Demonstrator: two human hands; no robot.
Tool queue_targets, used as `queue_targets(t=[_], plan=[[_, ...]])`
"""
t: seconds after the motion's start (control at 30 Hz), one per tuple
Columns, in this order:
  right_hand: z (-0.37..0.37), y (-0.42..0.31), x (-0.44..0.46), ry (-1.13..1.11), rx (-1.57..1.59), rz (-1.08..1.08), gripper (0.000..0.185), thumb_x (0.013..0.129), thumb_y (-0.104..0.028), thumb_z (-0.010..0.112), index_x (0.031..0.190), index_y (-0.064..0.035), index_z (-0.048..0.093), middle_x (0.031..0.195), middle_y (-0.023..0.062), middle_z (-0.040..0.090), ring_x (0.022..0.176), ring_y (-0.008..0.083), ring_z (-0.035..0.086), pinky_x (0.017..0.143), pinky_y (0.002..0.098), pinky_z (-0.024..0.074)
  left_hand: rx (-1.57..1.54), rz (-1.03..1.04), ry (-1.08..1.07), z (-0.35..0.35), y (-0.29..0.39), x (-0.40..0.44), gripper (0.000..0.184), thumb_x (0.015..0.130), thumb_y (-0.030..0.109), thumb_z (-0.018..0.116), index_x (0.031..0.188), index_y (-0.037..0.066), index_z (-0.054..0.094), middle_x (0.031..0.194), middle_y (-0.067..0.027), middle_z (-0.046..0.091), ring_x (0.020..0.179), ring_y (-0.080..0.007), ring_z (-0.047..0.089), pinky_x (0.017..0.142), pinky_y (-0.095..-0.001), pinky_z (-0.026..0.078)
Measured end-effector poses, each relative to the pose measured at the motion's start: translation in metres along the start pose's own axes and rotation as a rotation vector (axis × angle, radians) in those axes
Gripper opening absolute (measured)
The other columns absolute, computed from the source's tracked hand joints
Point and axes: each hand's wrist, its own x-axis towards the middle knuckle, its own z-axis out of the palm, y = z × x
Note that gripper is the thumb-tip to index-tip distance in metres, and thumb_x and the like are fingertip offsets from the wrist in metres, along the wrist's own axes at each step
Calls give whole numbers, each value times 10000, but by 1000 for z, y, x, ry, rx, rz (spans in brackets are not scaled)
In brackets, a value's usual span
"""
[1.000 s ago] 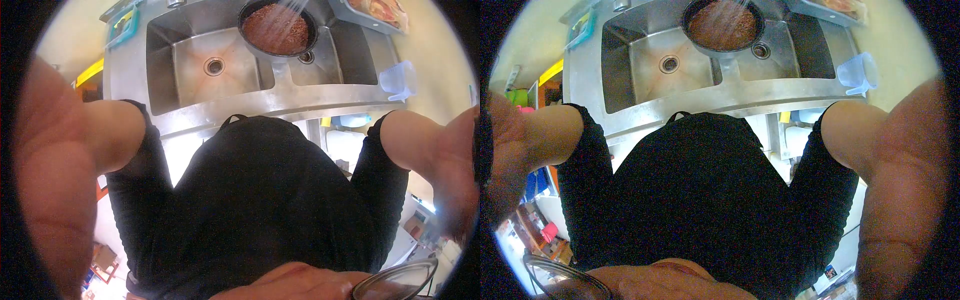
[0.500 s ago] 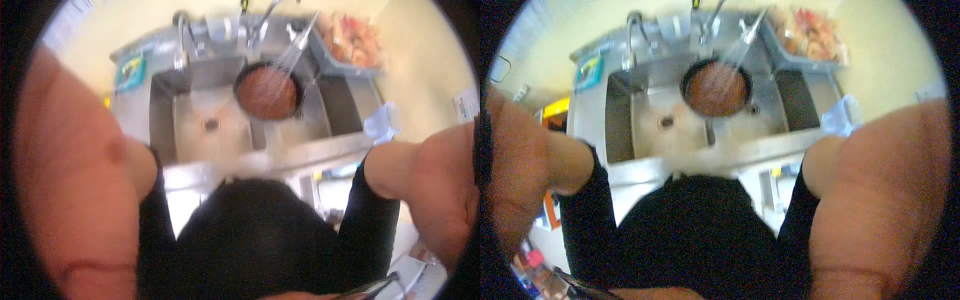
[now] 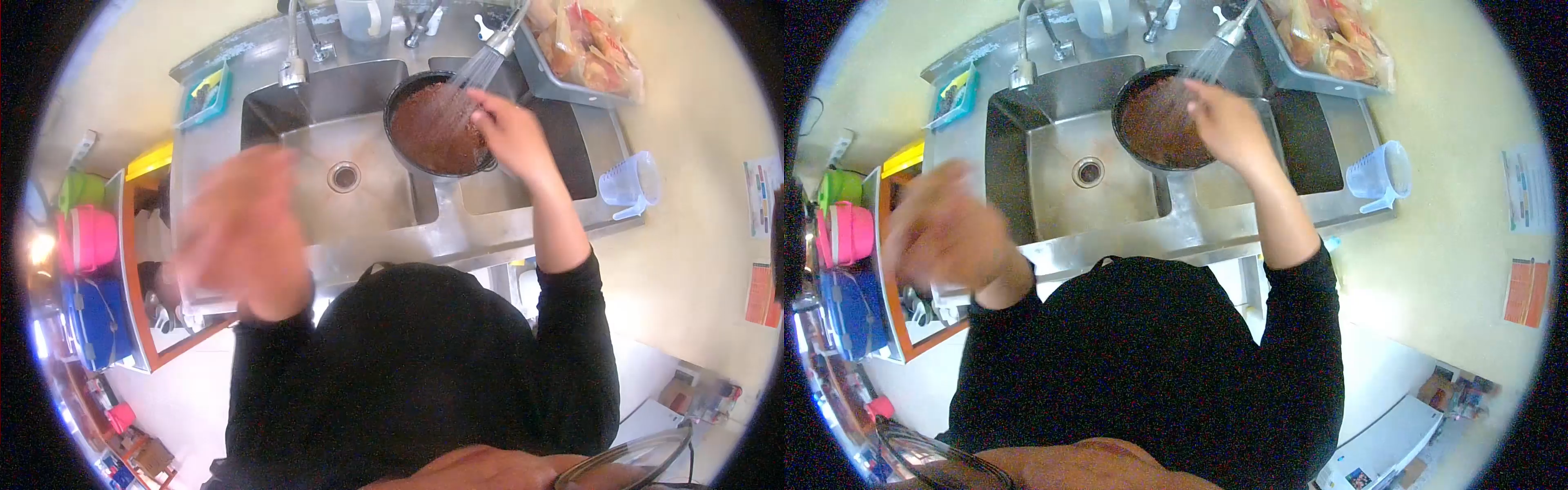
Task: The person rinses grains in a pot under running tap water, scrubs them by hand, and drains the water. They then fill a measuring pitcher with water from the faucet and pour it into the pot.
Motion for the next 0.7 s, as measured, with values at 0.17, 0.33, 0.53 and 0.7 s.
queue_targets(t=[0.17, 0.33, 0.53, 0.7], plan=[[103, 97, 53, -58, -295, 107, 357, 846, -146, 466, 1153, -1, 574, 1163, 212, 584, 1063, 368, 571, 939, 430, 436, 699, -1134, -608, 25, -103, -118, 726, 916, 188, 533, 1447, 33, 63, 957, -113, 611, 851, -208, 601, 737, -306, 493], [131, 105, 73, -318, -338, 291, 435, 850, -197, 498, 1236, 2, 489, 1267, 236, 494, 1140, 397, 502, 971, 432, 406, 178, -1639, -595, 28, -127, -163, 848, 923, 117, 502, 1436, 85, -173, 922, -133, 589, 793, -237, 625, 696, -342, 545], [156, 119, 68, -600, -209, 152, 446, 807, -223, 512, 1199, -14, 551, 1228, 223, 545, 1130, 358, 538, 970, 410, 415, -60, -1662, -308, 26, -135, -187, 863, 909, -21, 467, 1441, 162, -188, 898, -118, 545, 664, -195, 607, 623, -313, 553], [137, 89, 61, -904, -141, 32, 463, 820, -311, 545, 1198, -46, 574, 1195, 224, 569, 1093, 360, 556, 948, 415, 415, -132, -1595, -265, 24, -138, -195, 878, 898, -17, 493, 1441, 142, -178, 854, -107, 551, 688, -158, 583, 607, -295, 560]])
